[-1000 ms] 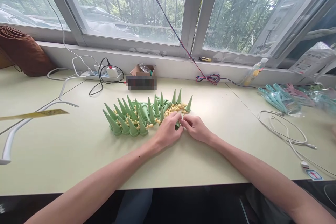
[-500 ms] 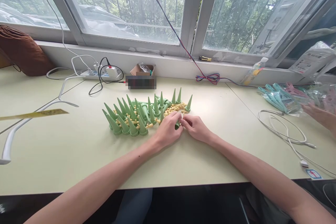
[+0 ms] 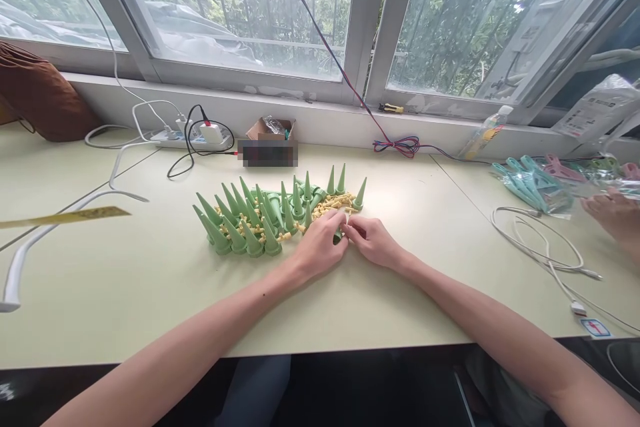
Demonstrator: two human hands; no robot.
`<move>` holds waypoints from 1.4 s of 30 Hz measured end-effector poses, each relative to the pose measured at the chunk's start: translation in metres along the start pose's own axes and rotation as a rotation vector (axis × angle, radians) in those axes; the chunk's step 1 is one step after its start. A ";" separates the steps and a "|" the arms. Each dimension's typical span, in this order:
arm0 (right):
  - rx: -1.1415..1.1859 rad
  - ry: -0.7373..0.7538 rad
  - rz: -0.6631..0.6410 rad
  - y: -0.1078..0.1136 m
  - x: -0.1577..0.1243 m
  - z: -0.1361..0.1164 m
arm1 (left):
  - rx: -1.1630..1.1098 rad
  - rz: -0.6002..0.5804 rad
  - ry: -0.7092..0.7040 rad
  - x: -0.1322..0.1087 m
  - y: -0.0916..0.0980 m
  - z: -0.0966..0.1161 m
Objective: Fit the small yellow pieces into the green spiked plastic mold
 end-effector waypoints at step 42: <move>0.001 0.007 0.001 -0.001 0.000 0.001 | -0.013 0.018 -0.014 -0.001 0.001 0.000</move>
Point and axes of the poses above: each hand's wrist, its own x-axis towards the middle knuckle, its own y-axis out of the back of the hand, z = x × y, the point moved 2 cm from there along x, towards the middle knuckle, and after that the axes turned 5 degrees about y, right-handed, at the moved point
